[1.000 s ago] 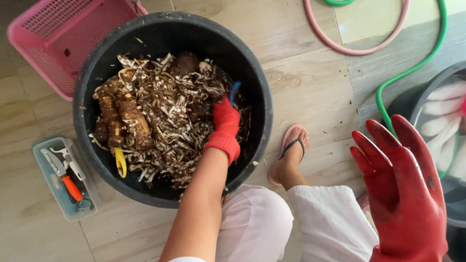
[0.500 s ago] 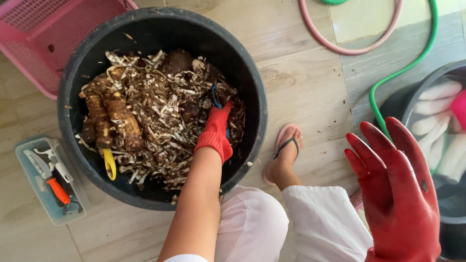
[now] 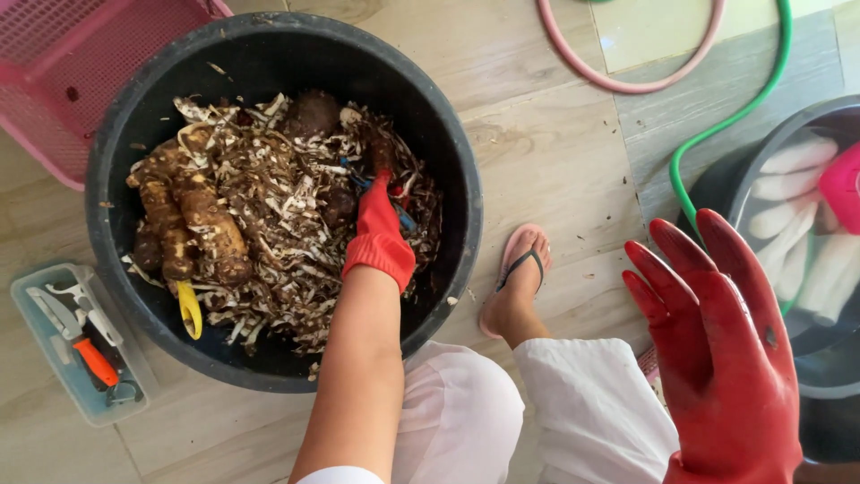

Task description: A person wearing red gloves uses a blue handheld peeler to remove the skin from a large root vegetable over a bucket of peels.

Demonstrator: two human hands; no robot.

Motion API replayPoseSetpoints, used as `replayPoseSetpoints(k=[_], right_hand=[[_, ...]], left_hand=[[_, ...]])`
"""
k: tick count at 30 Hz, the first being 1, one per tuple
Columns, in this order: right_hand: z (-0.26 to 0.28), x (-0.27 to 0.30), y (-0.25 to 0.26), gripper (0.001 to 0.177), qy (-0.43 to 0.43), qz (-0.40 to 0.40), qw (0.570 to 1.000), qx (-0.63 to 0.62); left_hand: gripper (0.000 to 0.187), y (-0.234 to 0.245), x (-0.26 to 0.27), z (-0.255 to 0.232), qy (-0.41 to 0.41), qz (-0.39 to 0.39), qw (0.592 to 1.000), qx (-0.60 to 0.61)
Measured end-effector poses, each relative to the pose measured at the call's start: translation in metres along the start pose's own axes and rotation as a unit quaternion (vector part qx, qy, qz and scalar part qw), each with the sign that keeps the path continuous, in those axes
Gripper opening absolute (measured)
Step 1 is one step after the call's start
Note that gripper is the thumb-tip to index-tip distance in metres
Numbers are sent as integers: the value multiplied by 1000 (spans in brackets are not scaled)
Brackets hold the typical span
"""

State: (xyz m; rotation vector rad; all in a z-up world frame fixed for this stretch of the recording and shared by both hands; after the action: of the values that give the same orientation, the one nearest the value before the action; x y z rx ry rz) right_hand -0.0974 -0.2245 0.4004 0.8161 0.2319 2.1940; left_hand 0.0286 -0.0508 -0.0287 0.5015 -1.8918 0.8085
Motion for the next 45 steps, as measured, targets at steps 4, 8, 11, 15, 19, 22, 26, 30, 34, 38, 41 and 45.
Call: replayPoseSetpoints(k=[4, 8, 11, 15, 19, 22, 26, 30, 34, 38, 41, 45], right_hand=[[4, -5, -4, 52, 63, 45, 997, 15], [9, 4, -6, 54, 10, 12, 1000, 1], [14, 11, -7, 50, 29, 12, 999, -23], [33, 37, -18, 47, 3, -19, 999, 44], [24, 36, -22, 50, 0, 13, 1000, 18], [12, 28, -21, 48, 30, 50, 998, -10], [11, 37, -23, 51, 37, 66, 997, -31], [6, 37, -22, 48, 46, 76, 995, -40], [5, 41, -26, 50, 56, 87, 994, -25], [2, 34, -28, 53, 66, 95, 993, -26], [-6, 20, -25, 50, 55, 85, 994, -42], [5, 31, -25, 52, 39, 72, 997, -5]], left_hand=[[40, -13, -37, 15, -4, 16, 996, 92], [34, 5, -57, 22, -14, 12, 984, 175], [31, 30, -74, -12, -53, 14, 968, 243], [43, 43, 26, -45, -19, 6, 990, 136], [36, 69, 158, -150, -202, -13, 976, -83], [38, 115, 195, -217, -279, -74, 945, -151], [39, 203, 168, -291, -456, -121, 866, -166], [41, 229, 172, -308, -561, -143, 742, -338], [52, 147, 228, -248, -474, -87, 690, -541], [28, 138, 114, -117, -276, 57, 620, -733], [22, 151, 110, -68, -58, 32, 504, -861], [86, 175, 11, -36, -109, 68, 431, -893]])
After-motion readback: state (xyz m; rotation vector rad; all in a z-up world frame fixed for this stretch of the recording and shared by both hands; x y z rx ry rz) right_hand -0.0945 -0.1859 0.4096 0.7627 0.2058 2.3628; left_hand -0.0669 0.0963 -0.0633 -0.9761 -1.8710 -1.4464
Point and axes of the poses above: each hand's wrist, its own x-axis away from the middle knuckle, its own y-axis out of the back of the hand, z = x × y, the point moved 9 cm from there along -x, towards the middle knuckle, and after that the axes turned 13 degrees about x, right-handed, at the moved point
